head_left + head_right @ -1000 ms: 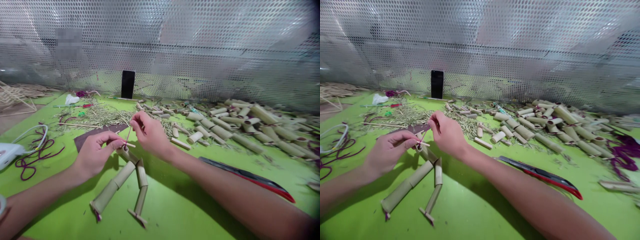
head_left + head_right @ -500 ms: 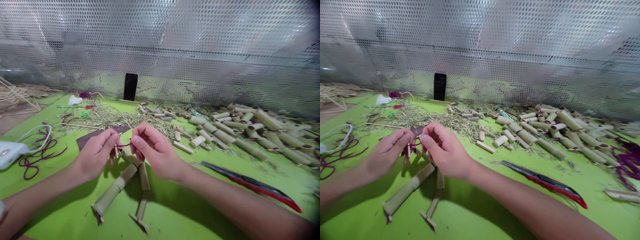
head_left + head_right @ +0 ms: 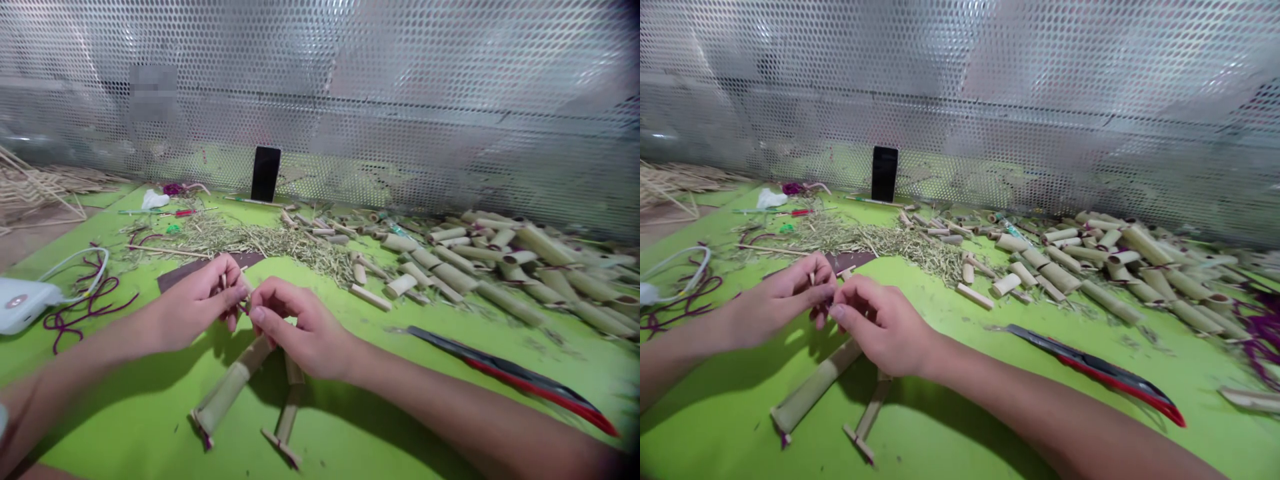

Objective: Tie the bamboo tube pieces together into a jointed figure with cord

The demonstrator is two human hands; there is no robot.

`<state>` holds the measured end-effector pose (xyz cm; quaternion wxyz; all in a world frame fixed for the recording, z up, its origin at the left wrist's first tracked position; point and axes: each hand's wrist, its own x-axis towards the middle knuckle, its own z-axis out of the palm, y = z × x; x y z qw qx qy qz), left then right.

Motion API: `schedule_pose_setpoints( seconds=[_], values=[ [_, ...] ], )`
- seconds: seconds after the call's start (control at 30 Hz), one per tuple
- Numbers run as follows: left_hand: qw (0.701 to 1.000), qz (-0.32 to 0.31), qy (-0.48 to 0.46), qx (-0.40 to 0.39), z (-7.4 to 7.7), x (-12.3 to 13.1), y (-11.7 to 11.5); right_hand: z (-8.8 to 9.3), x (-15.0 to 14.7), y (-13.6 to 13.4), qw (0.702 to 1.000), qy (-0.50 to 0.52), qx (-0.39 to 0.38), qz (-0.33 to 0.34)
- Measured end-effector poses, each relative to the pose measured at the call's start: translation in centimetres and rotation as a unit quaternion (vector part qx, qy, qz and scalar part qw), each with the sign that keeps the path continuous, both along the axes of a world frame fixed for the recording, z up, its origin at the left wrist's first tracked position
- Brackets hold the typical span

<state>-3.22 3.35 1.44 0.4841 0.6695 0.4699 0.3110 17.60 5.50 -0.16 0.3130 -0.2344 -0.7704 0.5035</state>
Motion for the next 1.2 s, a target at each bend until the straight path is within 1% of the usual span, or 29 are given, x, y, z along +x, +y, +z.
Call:
schedule_pose_setpoints(
  seconds=[0.07, 0.17, 0.27, 0.33, 0.43, 0.5, 0.57, 0.63, 0.73, 0.83, 0.93, 1.0, 1.07, 1.13, 1.2],
  values=[
    [0.999, -0.02, -0.012, -0.036, 0.2, -0.4, 0.2, -0.2, 0.1, 0.0, 0.999, -0.019, 0.05, 0.002],
    [0.998, -0.029, -0.028, -0.052, 0.1, -1.1, 0.8, -0.4, 0.2, 0.1, 0.991, -0.029, 0.129, 0.012],
    [0.997, -0.039, -0.041, -0.055, -0.2, -1.7, 1.2, -0.5, 0.3, 0.1, 0.987, -0.034, 0.159, 0.018],
    [0.996, -0.044, -0.055, -0.051, -0.3, -1.7, 1.2, -0.6, 0.3, 0.1, 0.988, -0.044, 0.147, 0.005],
    [0.996, -0.027, -0.075, -0.027, -0.2, -1.2, 0.9, -0.6, 0.1, 0.2, 0.992, -0.049, 0.105, -0.047],
    [0.997, -0.011, -0.078, -0.01, -0.2, -0.8, 0.7, -0.6, -0.1, 0.3, 0.993, -0.036, 0.068, -0.089],
    [0.997, -0.001, -0.073, 0.005, -0.2, -0.4, 0.5, -0.6, -0.3, 0.5, 0.993, -0.014, 0.03, -0.115],
    [0.998, 0.004, -0.06, 0.021, -0.3, -0.1, 0.3, -0.7, -0.5, 0.6, 0.992, 0.002, 0.002, -0.127],
    [0.998, 0.005, -0.041, 0.047, -0.4, 0.2, 0.2, -0.7, -0.7, 0.6, 0.991, 0.002, -0.02, -0.129],
    [0.998, 0.005, -0.02, 0.064, -0.4, 0.3, 0.1, -0.7, -0.8, 0.7, 0.991, -0.001, -0.025, -0.133],
    [0.998, 0.002, -0.01, 0.063, -0.4, 0.3, 0.0, -0.8, -0.8, 0.8, 0.99, 0.009, -0.023, -0.141],
    [0.998, 0.003, -0.013, 0.058, -0.5, 0.4, 0.0, -0.9, -0.7, 1.0, 0.989, 0.016, -0.003, -0.147],
    [0.999, 0.007, -0.019, 0.049, -0.7, 0.3, 0.1, -1.1, -0.5, 1.2, 0.988, 0.012, 0.045, -0.149],
    [0.999, 0.015, -0.028, 0.038, -0.9, 0.3, 0.1, -1.4, -0.2, 1.4, 0.981, -0.004, 0.131, -0.146],
    [0.998, 0.027, -0.038, 0.032, -1.1, 0.2, 0.2, -1.8, 0.2, 1.6, 0.964, -0.02, 0.225, -0.139]
  ],
)
